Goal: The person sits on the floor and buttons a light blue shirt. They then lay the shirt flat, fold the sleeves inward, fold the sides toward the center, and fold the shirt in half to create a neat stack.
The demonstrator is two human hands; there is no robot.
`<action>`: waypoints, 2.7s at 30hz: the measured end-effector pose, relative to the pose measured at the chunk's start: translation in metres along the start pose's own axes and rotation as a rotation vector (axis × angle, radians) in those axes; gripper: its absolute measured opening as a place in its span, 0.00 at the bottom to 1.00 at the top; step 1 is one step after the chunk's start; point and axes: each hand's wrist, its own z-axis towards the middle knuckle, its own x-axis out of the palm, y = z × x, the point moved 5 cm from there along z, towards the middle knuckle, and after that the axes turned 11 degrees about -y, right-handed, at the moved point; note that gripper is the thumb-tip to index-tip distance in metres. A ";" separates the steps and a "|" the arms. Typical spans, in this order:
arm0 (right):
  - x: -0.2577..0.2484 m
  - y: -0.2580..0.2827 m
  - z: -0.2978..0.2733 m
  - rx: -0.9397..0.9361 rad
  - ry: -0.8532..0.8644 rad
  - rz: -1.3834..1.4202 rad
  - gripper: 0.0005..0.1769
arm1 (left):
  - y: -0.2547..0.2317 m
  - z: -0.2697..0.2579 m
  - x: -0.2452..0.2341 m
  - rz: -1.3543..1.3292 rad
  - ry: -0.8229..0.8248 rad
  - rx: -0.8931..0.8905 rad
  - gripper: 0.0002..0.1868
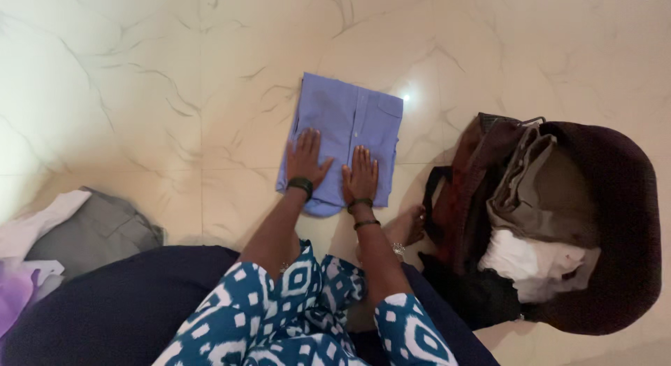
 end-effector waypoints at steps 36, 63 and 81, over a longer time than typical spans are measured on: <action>-0.008 0.071 -0.029 0.224 0.020 -0.069 0.33 | 0.031 -0.029 -0.035 0.226 -0.108 -0.220 0.41; -0.011 0.036 0.059 -0.012 0.321 -0.345 0.42 | 0.086 -0.040 -0.032 0.217 -0.086 0.024 0.41; 0.030 0.073 0.033 -0.041 -0.013 -0.022 0.44 | 0.086 -0.043 -0.040 0.118 -0.239 0.008 0.38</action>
